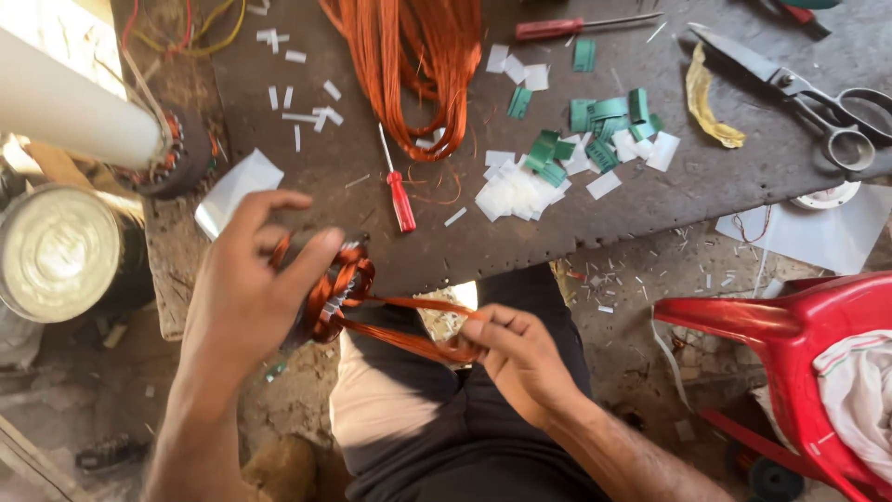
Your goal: The person sits at a workbench and hand-winds enameled copper wire into the slots of a motor stator lamination stack, pulling loops of wire taut and pressing the coils into place around the core, repeatedly feeding the wire around the stator to build up the windings.
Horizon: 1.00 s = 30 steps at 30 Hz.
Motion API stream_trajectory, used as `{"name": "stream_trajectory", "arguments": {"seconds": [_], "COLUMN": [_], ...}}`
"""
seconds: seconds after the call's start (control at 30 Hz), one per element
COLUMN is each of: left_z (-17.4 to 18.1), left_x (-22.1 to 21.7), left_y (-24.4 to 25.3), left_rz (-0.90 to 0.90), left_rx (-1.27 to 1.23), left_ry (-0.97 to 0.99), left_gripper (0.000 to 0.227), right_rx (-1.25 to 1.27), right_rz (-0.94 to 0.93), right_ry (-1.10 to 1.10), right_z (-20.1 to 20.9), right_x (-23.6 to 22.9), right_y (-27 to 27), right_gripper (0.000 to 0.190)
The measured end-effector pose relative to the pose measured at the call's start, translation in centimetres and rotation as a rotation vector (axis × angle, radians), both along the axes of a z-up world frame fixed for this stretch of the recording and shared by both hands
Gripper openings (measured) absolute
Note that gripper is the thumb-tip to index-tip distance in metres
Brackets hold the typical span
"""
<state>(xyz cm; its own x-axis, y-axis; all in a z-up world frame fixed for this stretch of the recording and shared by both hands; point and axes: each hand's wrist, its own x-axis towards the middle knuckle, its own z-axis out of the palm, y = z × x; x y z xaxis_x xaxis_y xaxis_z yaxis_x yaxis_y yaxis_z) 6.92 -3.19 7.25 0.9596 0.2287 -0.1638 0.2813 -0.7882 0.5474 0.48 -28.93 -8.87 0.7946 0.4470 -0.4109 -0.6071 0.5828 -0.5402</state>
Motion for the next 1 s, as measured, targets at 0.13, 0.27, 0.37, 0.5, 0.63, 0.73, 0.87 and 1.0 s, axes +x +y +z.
{"name": "stream_trajectory", "arguments": {"seconds": [0.13,0.27,0.37,0.5,0.63,0.73,0.87,1.0], "left_z": [-2.7,-4.1,-4.1,-4.2,-9.2,-11.8,-9.0,-9.0], "left_x": [-1.6,-0.9,-0.4,-0.4,-1.3,-3.4,-3.7,-1.4], "left_y": [0.8,0.8,0.6,0.2,1.0,0.5,1.3,7.3], "left_rz": [0.074,0.030,0.018,-0.013,0.009,0.037,0.071,0.056], "left_rx": [-0.417,-0.220,-0.262,-0.205,-0.329,-0.539,-0.956,-0.610], "left_ry": [-0.136,-0.406,-0.465,-0.503,-0.586,-0.948,-0.951,-0.336], "left_gripper": [0.055,0.035,0.033,0.034,0.030,0.030,0.028,0.030], "right_rx": [0.041,0.112,0.120,0.125,0.086,0.056,-0.009,-0.020], "right_rz": [-0.127,-0.121,-0.085,-0.029,-0.048,-0.181,-0.260,-0.243], "right_ry": [-0.118,-0.212,-0.208,-0.148,-0.193,-0.168,-0.238,-0.303], "right_z": [2.1,0.5,-0.6,-2.0,-2.1,-1.9,0.1,0.9], "right_x": [1.5,0.1,-1.9,-2.9,-1.2,0.4,2.7,3.6], "right_y": [0.8,-0.3,-3.3,-5.2,-5.9,-6.2,-5.9,-5.9], "right_gripper": [0.015,0.012,0.014,0.019,0.020,0.021,0.011,0.009]}}
